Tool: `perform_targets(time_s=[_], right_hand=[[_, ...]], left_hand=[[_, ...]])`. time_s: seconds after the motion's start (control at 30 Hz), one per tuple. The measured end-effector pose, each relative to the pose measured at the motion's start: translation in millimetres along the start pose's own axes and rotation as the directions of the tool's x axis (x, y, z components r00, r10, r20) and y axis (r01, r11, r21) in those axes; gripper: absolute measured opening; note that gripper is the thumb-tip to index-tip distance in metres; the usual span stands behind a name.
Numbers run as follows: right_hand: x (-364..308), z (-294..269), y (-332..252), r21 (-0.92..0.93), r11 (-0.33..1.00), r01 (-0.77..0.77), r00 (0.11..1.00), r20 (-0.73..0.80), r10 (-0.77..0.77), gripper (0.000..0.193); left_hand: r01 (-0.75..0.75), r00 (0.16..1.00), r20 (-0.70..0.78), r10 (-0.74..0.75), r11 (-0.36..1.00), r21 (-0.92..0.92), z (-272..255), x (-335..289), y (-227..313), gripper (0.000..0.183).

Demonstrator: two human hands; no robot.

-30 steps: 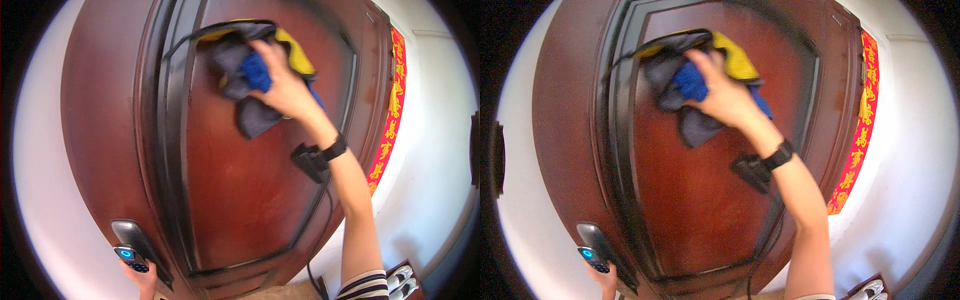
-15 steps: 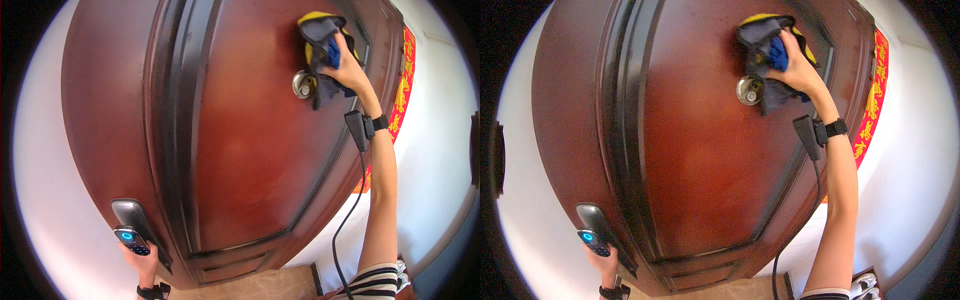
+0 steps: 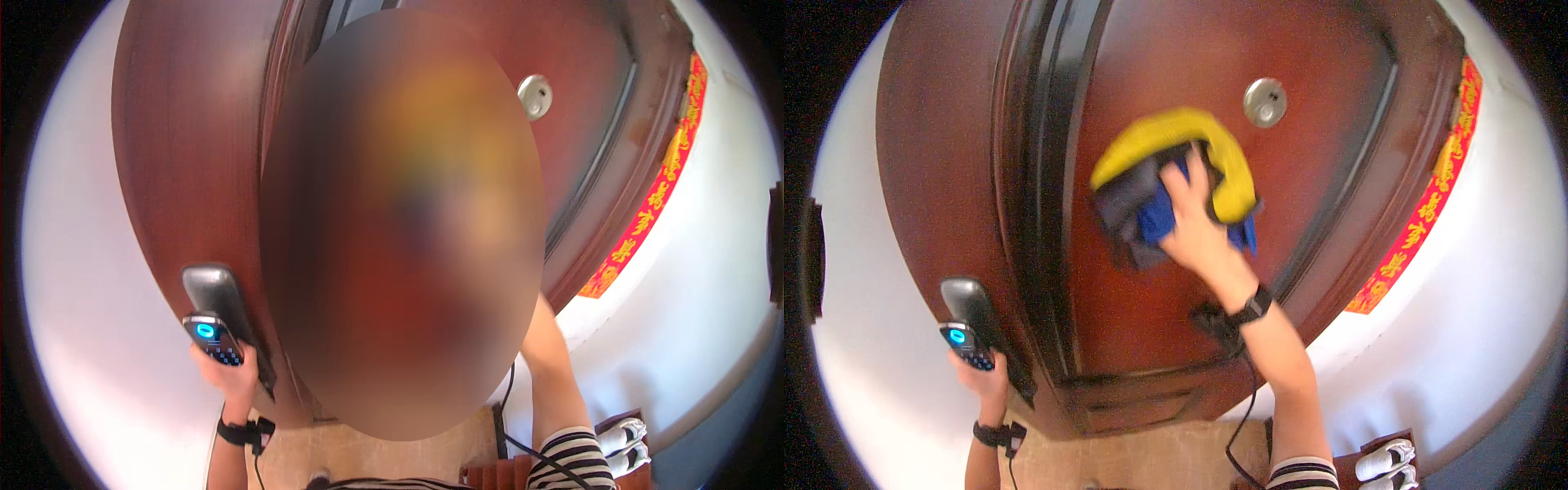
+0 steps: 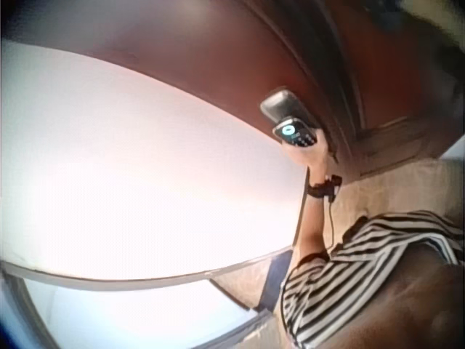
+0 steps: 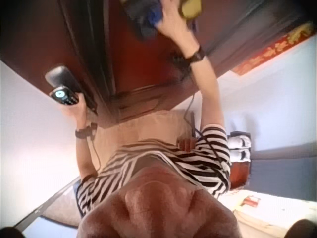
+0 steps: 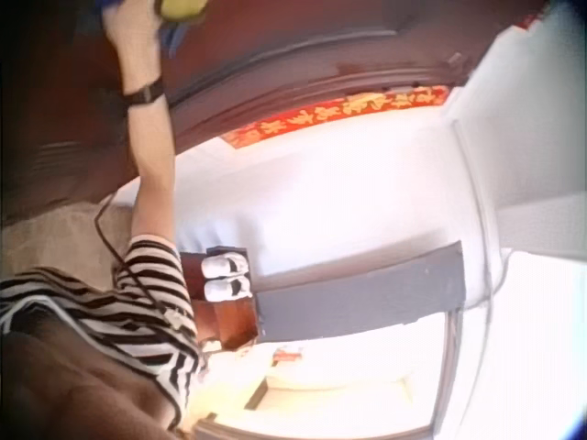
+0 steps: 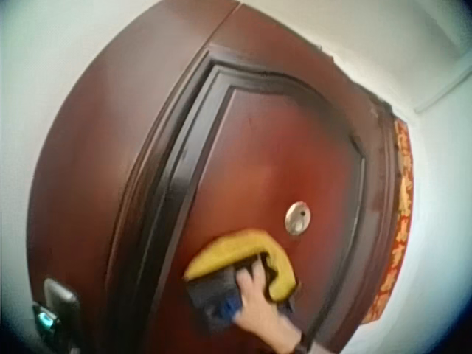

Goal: Wiping down a door and a wooden shoe rack with a cloth.

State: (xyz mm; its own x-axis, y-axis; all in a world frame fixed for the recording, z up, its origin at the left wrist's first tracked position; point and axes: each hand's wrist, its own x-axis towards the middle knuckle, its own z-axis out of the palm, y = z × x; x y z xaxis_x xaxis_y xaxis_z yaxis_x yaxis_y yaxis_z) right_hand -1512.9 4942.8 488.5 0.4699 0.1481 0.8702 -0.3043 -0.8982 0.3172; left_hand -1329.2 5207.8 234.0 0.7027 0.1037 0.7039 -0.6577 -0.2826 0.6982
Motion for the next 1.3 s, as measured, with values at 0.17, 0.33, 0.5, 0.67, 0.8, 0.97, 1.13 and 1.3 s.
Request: perform_targets(time_s=[0.17,0.33,0.5,0.67,0.8,0.97,1.13,1.3], right_hand=[[70.2,-9.4,-30.5,0.057,0.981,0.184,0.951,-0.262,-0.163,0.056],[-74.3,43.4,-92.8,0.053,0.998,0.021,0.937,0.346,-0.038,0.07],[-218.2,107.7,-70.4,0.632,0.731,-0.256,0.725,0.626,-0.288,0.058],[-231.8,122.4,-21.4,0.383,0.904,-0.189,0.694,0.703,-0.153,0.059],[-243.7,144.1,-8.6,0.327,0.925,-0.193,0.662,0.74,-0.123,0.059],[-251.4,137.2,5.6,0.266,0.947,-0.183,0.627,0.773,-0.096,0.06],[-252.3,135.9,10.8,0.249,0.953,-0.175,0.617,0.781,-0.091,0.06],[-251.9,137.3,16.5,0.248,0.955,-0.16,0.611,0.785,-0.102,0.061]], left_hand=[[-0.073,0.997,-0.012,0.073,0.997,-0.012,-9.3,1.9,-10.0,0.057],[0.037,0.975,0.22,-0.009,0.992,-0.122,-33.4,7.4,-2.5,0.066],[-0.319,0.789,0.503,0.352,0.935,-0.153,-88.6,-7.3,-52.5,0.05],[0.101,0.131,0.847,-0.516,0.856,0.506,-228.3,-105.8,-182.7,0.02],[0.509,-0.359,0.542,-0.76,0.327,0.796,-317.5,-191.9,-204.3,0.059],[0.875,-0.46,0.632,-0.624,-0.198,0.441,-311.9,-235.4,-173.0,0.081],[0.945,-0.314,0.825,-0.469,-0.239,0.224,-281.8,-261.1,-184.3,0.07],[0.983,-0.185,0.842,-0.507,-0.115,0.147,-270.6,-222.7,-171.1,0.062]])
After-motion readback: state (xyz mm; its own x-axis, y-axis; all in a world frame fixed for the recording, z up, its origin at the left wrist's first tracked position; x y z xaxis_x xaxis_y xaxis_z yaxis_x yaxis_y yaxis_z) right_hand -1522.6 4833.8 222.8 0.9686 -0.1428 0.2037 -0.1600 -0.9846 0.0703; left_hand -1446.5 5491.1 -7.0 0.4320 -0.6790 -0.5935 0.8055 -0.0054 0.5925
